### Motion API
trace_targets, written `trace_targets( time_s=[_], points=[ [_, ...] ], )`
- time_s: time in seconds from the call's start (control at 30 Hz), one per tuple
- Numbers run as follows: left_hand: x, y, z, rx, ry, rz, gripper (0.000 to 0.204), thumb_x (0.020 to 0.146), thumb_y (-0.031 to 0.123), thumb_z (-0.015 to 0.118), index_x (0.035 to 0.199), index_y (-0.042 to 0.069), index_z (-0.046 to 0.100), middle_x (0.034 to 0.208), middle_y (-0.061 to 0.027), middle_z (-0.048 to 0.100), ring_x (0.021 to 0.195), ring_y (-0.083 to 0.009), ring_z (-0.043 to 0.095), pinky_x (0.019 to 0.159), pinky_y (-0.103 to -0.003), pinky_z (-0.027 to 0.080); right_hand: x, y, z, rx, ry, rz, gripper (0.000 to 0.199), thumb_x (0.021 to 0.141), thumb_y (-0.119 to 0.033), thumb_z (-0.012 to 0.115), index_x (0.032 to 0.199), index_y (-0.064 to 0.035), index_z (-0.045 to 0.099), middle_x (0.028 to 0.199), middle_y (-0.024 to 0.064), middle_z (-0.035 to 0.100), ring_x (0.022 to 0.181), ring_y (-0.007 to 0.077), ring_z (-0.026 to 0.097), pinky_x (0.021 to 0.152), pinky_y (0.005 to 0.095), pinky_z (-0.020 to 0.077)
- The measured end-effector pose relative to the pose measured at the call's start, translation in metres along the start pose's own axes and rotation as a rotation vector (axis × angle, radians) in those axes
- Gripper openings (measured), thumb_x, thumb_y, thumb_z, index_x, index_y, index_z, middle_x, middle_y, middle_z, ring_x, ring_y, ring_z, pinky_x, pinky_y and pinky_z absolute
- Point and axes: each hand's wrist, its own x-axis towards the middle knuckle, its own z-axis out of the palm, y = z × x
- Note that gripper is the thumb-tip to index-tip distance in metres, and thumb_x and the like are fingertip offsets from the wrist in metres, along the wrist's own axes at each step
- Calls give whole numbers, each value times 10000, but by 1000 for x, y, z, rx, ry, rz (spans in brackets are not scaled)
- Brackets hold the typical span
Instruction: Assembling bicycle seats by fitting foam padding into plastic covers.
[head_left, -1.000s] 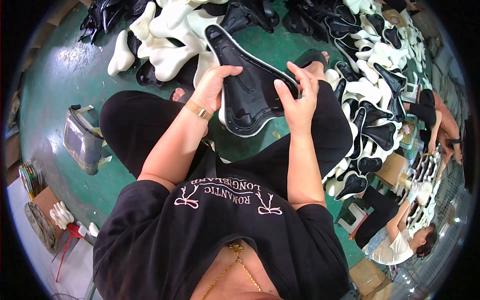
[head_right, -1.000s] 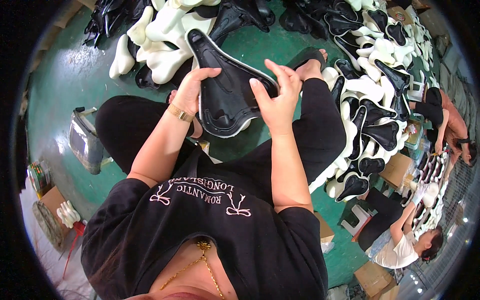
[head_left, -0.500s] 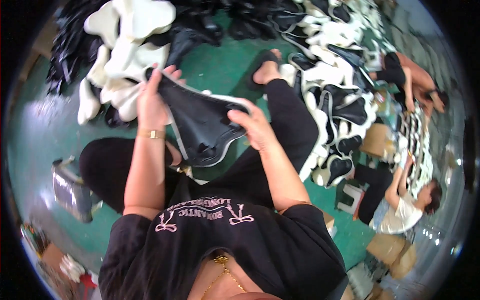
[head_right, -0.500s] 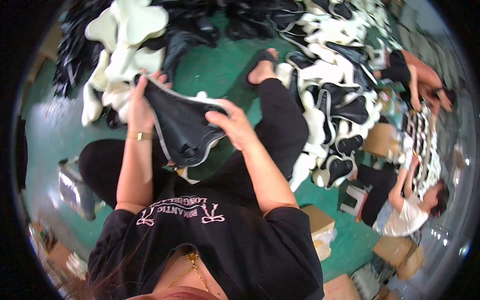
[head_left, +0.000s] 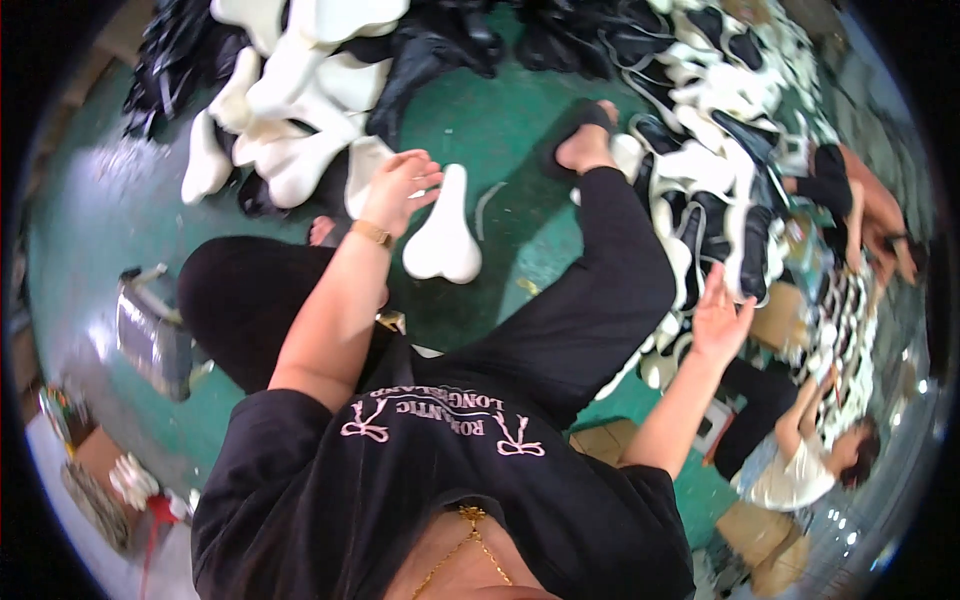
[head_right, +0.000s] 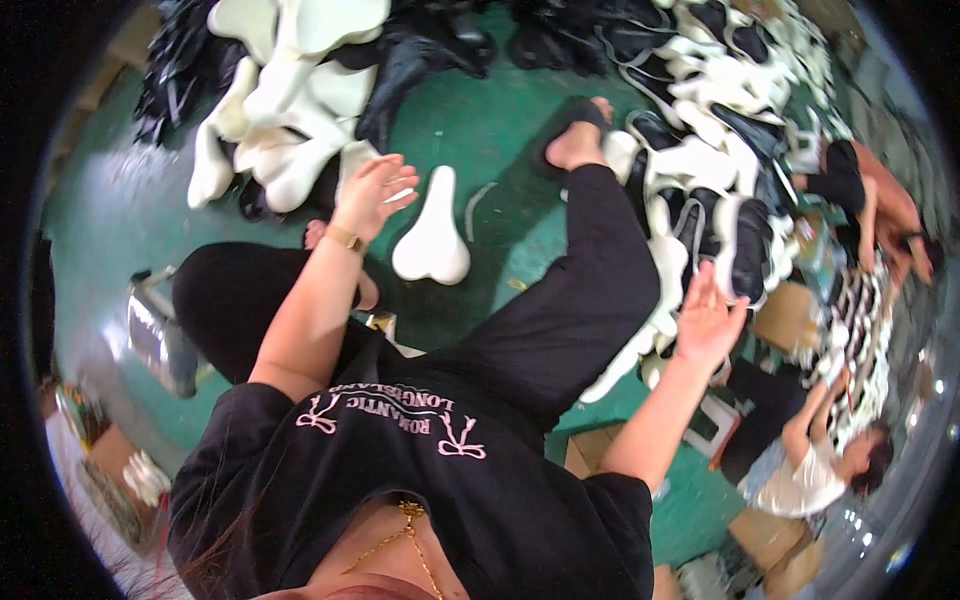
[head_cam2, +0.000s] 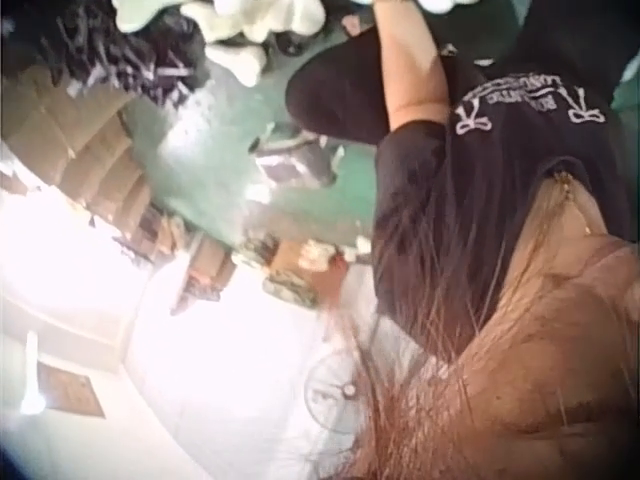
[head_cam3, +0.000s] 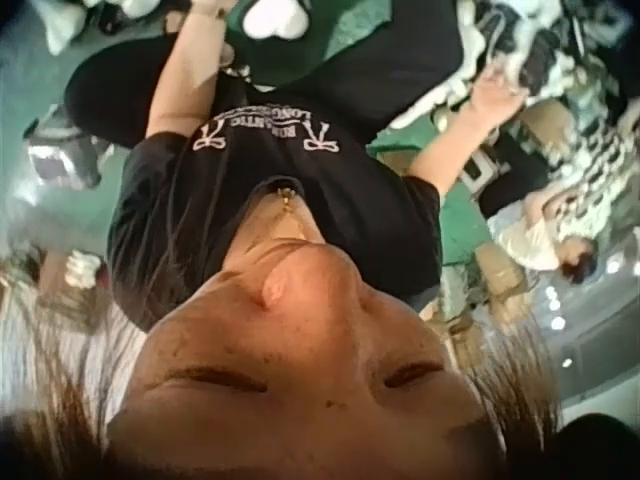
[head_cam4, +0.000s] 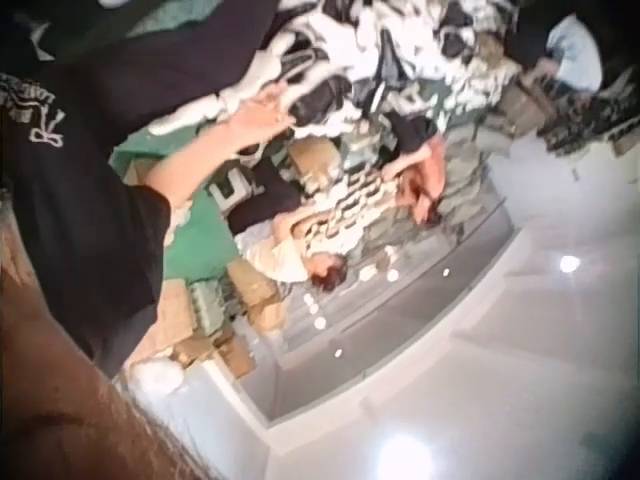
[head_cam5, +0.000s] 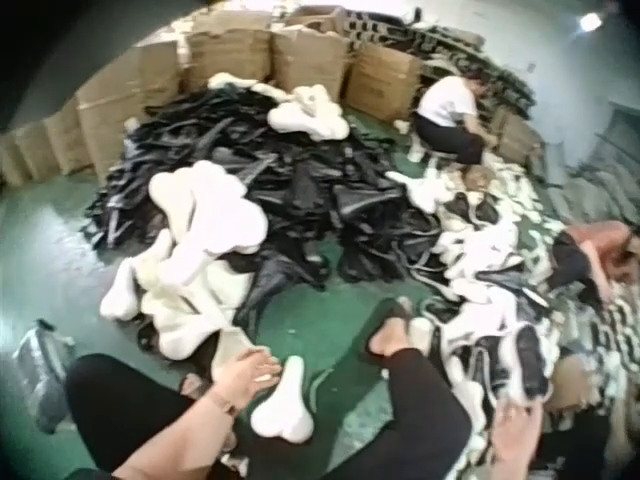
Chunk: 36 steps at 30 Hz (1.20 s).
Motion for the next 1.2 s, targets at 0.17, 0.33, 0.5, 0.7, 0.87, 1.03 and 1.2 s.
trace_targets(
  time_s=[0.17,0.33,0.5,0.7,0.87,1.03,1.2],
  points=[
    [14,-12,-31,81,130,-75,278,862,171,581,1112,85,495,1006,-58,569,913,-196,598,809,-387,499,50,80,69,-397,-442,209,460,954,-230,472,1341,18,436,1208,149,585,1047,235,605,868,363,521],
    [22,-28,-44,173,196,-194,270,876,168,589,1131,120,515,987,-38,592,930,-198,606,794,-381,498,94,271,120,-1376,-658,415,383,865,-238,644,1185,-43,567,971,94,660,789,175,658,628,282,544],
    [39,-63,-35,455,106,-221,459,856,251,641,1253,74,492,1034,-73,609,954,-182,601,818,-358,485,125,415,-2,-2097,-597,514,872,595,-360,845,1258,57,462,1309,239,513,1172,351,547,982,401,449],
    [37,-77,-52,866,143,-175,907,777,465,711,1398,-57,307,1293,-298,495,1179,-351,533,987,-376,423,79,445,-22,-1559,-705,680,488,595,-298,841,984,-47,687,936,109,693,828,220,662,760,365,515],
    [52,-76,-56,422,430,-78,608,747,334,767,1130,-27,461,996,-167,617,865,-222,624,751,-357,522,85,416,96,-1257,-1076,1209,391,749,-149,715,1108,-31,615,920,91,679,843,213,661,741,348,541],
    [54,-37,-21,460,413,78,600,775,298,734,1184,-18,429,1004,-172,610,872,-247,616,758,-366,501,193,446,149,-804,-235,719,232,899,-239,584,1005,-33,593,810,101,666,553,130,582,466,236,457],
    [50,-44,-31,576,409,76,674,761,337,753,1201,-38,405,1010,-192,601,904,-260,611,775,-368,500,240,521,195,-387,-89,944,297,949,-317,547,920,-23,573,773,87,663,499,96,550,405,195,415]
  ],
)
